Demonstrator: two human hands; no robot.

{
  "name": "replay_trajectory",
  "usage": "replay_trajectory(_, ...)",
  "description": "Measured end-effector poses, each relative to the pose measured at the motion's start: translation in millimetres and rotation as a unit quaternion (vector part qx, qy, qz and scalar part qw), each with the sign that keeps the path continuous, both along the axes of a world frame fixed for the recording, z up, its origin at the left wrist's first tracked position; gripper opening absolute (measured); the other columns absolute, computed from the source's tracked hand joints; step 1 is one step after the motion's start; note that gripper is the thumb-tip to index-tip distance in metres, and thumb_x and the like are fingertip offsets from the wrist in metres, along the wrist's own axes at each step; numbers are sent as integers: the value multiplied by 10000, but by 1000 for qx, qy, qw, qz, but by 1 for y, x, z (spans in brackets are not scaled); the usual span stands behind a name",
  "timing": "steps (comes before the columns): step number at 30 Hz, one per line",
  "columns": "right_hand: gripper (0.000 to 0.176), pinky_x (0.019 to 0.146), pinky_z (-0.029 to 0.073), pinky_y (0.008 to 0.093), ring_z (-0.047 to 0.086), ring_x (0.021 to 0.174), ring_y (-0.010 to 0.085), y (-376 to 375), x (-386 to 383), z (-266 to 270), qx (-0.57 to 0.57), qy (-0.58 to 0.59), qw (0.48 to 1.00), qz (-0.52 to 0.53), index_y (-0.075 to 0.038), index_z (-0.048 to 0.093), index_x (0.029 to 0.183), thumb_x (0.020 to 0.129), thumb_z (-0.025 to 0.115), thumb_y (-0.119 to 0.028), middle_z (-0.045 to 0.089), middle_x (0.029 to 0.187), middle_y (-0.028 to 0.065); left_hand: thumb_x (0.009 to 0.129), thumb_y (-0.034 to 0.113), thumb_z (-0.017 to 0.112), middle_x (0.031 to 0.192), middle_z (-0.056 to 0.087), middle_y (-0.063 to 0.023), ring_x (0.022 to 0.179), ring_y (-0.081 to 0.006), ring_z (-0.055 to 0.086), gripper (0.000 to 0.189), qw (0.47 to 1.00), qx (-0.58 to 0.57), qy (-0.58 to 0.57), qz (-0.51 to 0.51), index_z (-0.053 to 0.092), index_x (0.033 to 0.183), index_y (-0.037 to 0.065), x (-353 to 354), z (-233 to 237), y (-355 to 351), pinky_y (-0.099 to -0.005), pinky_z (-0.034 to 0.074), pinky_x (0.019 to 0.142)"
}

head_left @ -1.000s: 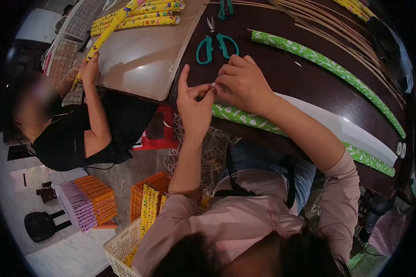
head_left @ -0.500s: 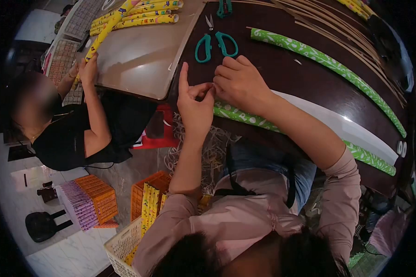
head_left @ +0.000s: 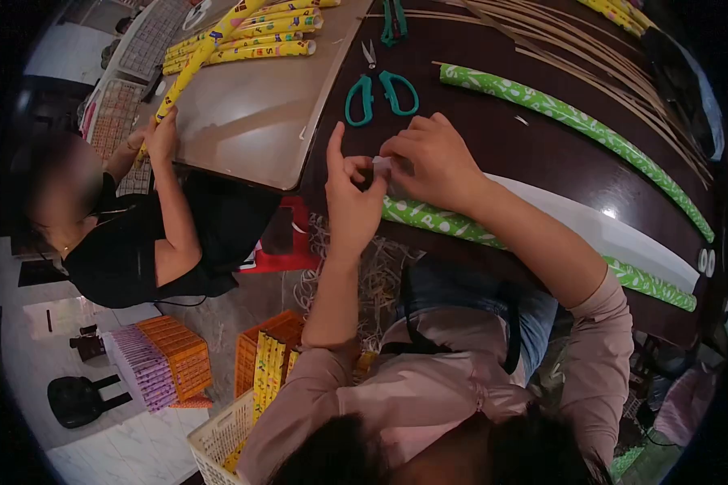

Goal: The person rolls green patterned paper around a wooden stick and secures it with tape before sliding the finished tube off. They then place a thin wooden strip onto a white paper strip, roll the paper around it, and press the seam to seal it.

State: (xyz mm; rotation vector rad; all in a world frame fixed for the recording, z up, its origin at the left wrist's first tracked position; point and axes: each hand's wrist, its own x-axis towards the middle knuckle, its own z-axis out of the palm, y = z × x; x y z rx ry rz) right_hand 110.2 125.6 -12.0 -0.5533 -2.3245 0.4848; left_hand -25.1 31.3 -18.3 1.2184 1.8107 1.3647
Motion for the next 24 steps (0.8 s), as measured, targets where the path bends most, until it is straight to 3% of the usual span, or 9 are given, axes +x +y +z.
replay_trajectory(5,142,733,378,357,557,788,225,0,2,1,-110,36,993,-1,-96,681,853,712,679,-75,647,750,29,774,-54,665,842,661,-73,770,-122,577,794,996,42,84,11,305,1472,64,0,-2,3,-270,463,775)
replay_trajectory(7,139,724,370,349,551,777,216,2,2,-2,-124,58,991,-3,-91,674,836,702,695,-62,643,747,15,781,-59,661,836,686,-76,798,-117,625,782,999,10,-15,-29,308,1469,58,0,3,2,-273,471,797)
replay_trajectory(9,136,723,369,350,547,791,210,2,2,-2,-142,47,989,-6,-93,673,824,694,703,-66,647,757,11,784,-71,663,820,694,-76,805,-110,644,788,1000,6,10,-26,298,1471,53,-2,3,2,-264,476,800)
replay_trajectory(10,136,723,369,350,547,791,210,1,3,-1,-144,48,988,-7,-93,673,824,694,703,-66,647,757,11,783,-77,667,828,696,-78,808,-106,641,800,999,3,-33,-27,287,1475,51,-3,4,1,-257,477,794)
replay_trajectory(12,83,731,382,365,558,817,217,2,5,1,-37,29,999,-5,-93,686,764,685,693,-120,652,735,37,782,-82,670,835,698,-81,810,-103,638,812,996,-6,-79,-28,276,1479,50,-4,4,1,-249,477,789)
replay_trajectory(21,110,760,405,351,556,828,196,-1,5,-1,57,-22,998,0,-91,707,730,661,707,-177,651,712,20,772,-98,676,868,710,-110,835,-113,645,847,992,5,-125,2,246,1487,47,0,6,2,-243,489,790)
replay_trajectory(24,95,760,404,354,549,837,200,0,3,-1,95,12,995,-7,-86,699,697,664,707,-175,641,721,19,771,-106,669,875,704,-112,841,-117,645,854,989,4,-149,6,239,1491,53,0,8,2,-245,490,795)
